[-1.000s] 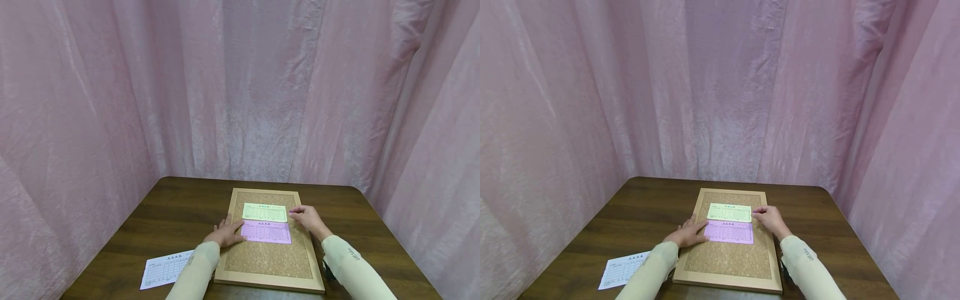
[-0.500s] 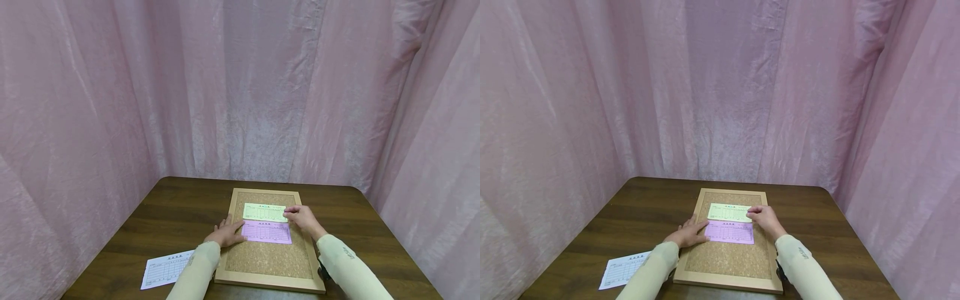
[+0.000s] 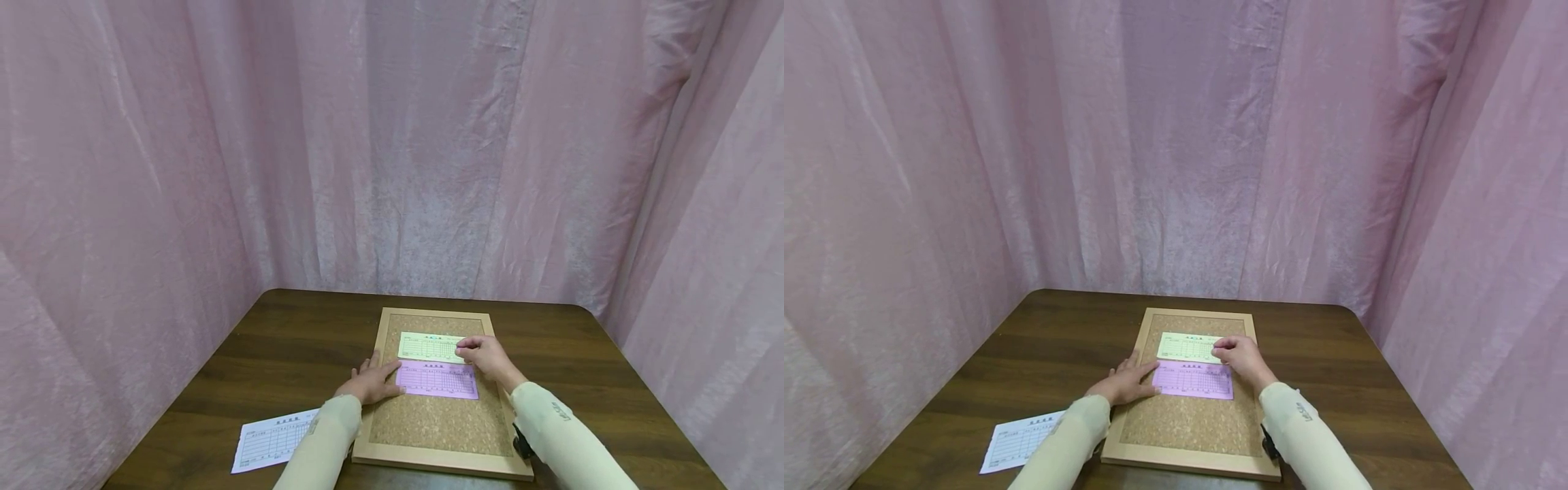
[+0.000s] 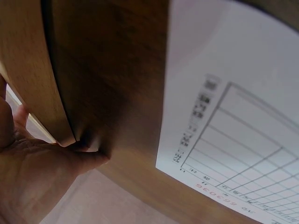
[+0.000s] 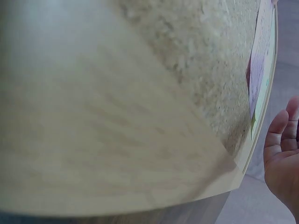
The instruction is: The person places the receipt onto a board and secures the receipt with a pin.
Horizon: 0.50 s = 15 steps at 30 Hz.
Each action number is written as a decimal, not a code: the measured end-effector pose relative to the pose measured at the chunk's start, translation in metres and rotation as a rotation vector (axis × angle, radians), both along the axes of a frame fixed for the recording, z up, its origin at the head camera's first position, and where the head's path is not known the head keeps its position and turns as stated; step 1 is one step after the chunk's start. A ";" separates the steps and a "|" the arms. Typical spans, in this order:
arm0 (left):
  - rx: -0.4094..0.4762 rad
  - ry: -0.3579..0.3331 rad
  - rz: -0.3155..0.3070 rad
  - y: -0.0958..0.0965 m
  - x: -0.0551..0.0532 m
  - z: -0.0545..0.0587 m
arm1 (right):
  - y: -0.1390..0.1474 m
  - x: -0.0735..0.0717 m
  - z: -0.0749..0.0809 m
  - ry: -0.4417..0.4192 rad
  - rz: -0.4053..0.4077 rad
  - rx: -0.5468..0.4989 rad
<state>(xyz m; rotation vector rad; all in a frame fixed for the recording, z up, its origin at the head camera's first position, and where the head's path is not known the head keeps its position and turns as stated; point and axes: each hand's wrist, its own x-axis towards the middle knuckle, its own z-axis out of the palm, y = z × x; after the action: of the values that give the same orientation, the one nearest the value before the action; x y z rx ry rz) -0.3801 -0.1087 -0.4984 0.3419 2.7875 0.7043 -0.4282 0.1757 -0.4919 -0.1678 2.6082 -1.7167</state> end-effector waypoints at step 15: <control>0.010 0.012 -0.011 -0.001 0.002 0.003 | -0.014 -0.004 0.000 -0.036 0.016 0.000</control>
<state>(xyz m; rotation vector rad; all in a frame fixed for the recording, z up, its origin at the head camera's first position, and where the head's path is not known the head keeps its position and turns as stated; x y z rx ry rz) -0.3777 -0.1092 -0.4958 0.3637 2.7921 0.7170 -0.4320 0.1618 -0.4921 -0.1549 2.5742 -1.6986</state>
